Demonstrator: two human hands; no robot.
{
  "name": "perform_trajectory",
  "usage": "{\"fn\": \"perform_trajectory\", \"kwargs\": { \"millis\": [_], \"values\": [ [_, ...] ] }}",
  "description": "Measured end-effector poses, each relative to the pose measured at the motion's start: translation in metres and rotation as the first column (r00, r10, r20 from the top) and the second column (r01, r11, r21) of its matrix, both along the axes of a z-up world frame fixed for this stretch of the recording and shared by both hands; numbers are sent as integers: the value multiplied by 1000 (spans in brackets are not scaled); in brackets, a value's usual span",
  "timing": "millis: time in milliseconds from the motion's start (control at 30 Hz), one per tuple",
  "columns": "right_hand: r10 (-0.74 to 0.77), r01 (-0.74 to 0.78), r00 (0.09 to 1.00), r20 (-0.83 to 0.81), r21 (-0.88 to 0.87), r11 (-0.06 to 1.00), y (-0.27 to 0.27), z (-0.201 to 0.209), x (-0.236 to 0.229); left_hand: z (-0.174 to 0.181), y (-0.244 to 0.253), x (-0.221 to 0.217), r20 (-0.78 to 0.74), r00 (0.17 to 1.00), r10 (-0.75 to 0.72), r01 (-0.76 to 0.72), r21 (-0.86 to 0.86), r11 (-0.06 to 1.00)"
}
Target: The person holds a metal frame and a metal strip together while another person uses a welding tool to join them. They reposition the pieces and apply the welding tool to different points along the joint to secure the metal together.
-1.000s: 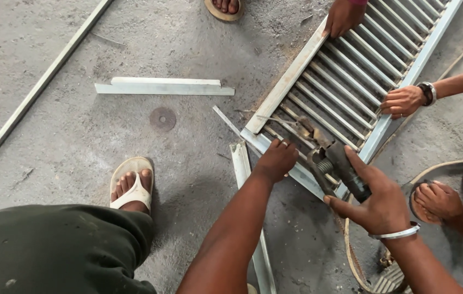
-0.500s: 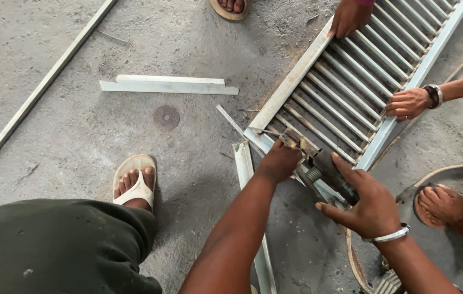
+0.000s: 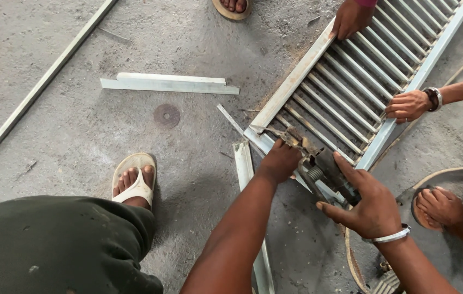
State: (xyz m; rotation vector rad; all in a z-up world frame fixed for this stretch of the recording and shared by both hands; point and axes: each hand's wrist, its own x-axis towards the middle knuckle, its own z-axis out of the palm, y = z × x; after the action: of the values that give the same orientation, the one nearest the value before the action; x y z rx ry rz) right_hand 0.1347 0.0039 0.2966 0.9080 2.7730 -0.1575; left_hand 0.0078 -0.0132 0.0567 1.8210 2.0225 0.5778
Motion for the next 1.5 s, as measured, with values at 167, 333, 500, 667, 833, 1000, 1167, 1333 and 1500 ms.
{"fn": "perform_trajectory", "kwargs": {
  "millis": [167, 333, 500, 667, 833, 1000, 1167, 1333, 1500],
  "values": [
    [-15, 15, 1000, -5, 18, 1000, 0, 6, -1, 4, -5, 0, 3, 999, 32, -32, 43, 999],
    [2, -7, 983, -183, -26, 1000, 7, 17, 5, 4, -6, -1, -10, 1000, 26, -26, 42, 999],
    [-44, 43, 971, -233, -9, 999, 13, 39, 8, 8, -5, -1, -9, 999, 36, -35, 72, 997],
    [-155, 164, 962, -226, 22, 986, 20, 54, 15, 10, -5, -3, -2, 999, 34, -33, 98, 995],
    [-191, 197, 947, -260, -2, 980, 32, 52, 24, 2, -3, -1, 27, 999, 25, -28, 90, 996],
    [-308, 309, 948, -75, 5, 951, 22, 58, 11, 1, -3, 0, 33, 999, 26, -30, 115, 993],
    [-42, 49, 997, -64, 111, 993, 33, 36, 20, 5, -4, -2, 16, 999, 37, -39, 128, 991],
    [-244, 239, 953, -181, -49, 970, 25, 49, 12, 3, -4, -1, 33, 998, 49, -53, 125, 991],
    [-212, 218, 951, -227, 2, 976, 31, 53, 15, 6, -6, -1, 31, 998, 46, -49, 116, 992]
  ]
}}
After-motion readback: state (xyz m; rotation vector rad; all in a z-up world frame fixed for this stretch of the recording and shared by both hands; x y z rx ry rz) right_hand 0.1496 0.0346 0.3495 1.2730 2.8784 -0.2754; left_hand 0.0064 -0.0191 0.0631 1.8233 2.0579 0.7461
